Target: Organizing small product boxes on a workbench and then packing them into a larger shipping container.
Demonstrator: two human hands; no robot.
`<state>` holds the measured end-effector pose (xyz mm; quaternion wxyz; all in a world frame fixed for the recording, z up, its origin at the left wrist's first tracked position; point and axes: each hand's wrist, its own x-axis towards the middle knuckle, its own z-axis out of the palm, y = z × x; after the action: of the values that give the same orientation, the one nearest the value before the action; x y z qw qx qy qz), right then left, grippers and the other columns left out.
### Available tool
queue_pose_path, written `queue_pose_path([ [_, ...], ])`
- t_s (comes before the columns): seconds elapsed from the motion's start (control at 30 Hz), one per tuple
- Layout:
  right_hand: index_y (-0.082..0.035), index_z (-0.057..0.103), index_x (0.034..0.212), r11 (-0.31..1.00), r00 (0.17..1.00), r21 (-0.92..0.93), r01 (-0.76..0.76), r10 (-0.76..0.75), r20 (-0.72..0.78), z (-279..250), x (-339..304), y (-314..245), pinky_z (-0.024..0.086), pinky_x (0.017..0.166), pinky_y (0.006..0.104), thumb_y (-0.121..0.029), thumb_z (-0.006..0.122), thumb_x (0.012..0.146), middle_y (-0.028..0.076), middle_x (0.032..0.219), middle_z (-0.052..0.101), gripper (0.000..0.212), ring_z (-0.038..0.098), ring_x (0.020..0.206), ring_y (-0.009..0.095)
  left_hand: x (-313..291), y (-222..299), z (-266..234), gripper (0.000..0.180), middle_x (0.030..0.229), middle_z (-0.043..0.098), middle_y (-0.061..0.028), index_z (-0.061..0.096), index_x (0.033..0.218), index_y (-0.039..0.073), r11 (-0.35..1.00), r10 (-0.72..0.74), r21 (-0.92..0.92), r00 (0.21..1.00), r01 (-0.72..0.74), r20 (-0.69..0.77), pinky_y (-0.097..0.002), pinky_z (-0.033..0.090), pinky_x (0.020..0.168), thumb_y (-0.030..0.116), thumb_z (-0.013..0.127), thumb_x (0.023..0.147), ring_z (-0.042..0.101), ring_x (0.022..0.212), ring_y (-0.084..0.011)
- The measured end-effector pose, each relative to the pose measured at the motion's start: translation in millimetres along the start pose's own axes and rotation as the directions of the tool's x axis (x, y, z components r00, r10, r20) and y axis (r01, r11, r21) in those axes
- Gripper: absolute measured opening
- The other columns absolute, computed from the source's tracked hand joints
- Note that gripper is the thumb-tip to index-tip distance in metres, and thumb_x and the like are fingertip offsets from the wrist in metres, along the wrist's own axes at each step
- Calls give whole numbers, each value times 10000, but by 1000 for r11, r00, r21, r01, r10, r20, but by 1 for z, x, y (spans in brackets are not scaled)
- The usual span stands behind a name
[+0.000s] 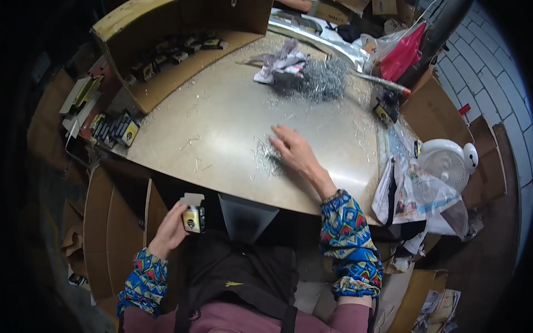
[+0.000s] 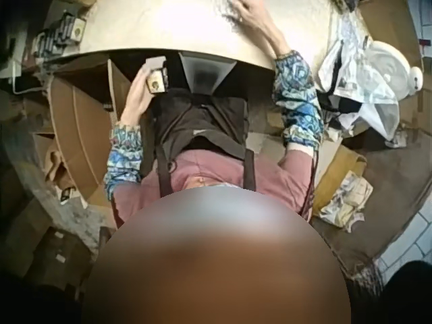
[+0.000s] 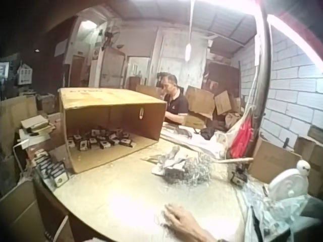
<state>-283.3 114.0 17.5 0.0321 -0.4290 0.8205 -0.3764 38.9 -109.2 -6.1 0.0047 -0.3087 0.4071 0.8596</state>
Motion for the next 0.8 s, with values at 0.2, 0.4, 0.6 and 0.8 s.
queue_pose_path([
  [0.2, -142, 582, 1367, 962, 998, -266, 54, -43, 45, 49, -16, -51, 220, 1189, 500, -371, 537, 994, 189, 1506, 432, 440, 337, 1435, 368, 18, -109, -3, 287, 1024, 634, -17, 584, 1226, 76, 847, -189, 514, 981, 136, 52, -247, 514, 715, 124, 596, 943, 600, 919, -101],
  [0.4, -122, 561, 1363, 905, 992, -425, -14, -40, -117, 89, -74, -108, 308, 1120, 554, -362, 580, 969, 205, 1452, 465, 462, 401, 1366, 414, 4, -133, 33, 157, 886, 635, 8, 597, 1066, 82, 959, -277, 56, 960, 279, -46, -254, 445, 529, 80, 592, 909, 575, 706, -76],
  [0.6, -98, 538, 1375, 865, 999, -500, -24, 11, -30, 77, -115, -154, 421, 1039, 526, -295, 648, 934, 231, 1390, 506, 495, 473, 1302, 419, -5, -137, 39, 199, 912, 635, 7, 586, 1063, 114, 950, -298, 64, 948, 306, -111, -294, 472, 607, 77, 601, 868, 601, 789, -102],
  [0.8, -74, 676, 1188, 988, 990, 88, -129, 134, -50, 33, -133, -149, 529, 794, 324, 80, 573, 854, 145, 1118, 657, 383, 658, 964, 287, -9, -133, 41, 330, 953, 652, -30, 564, 1173, 29, 980, -201, 7, 980, 201, -15, -237, 488, 682, 61, 621, 850, 605, 795, -105],
])
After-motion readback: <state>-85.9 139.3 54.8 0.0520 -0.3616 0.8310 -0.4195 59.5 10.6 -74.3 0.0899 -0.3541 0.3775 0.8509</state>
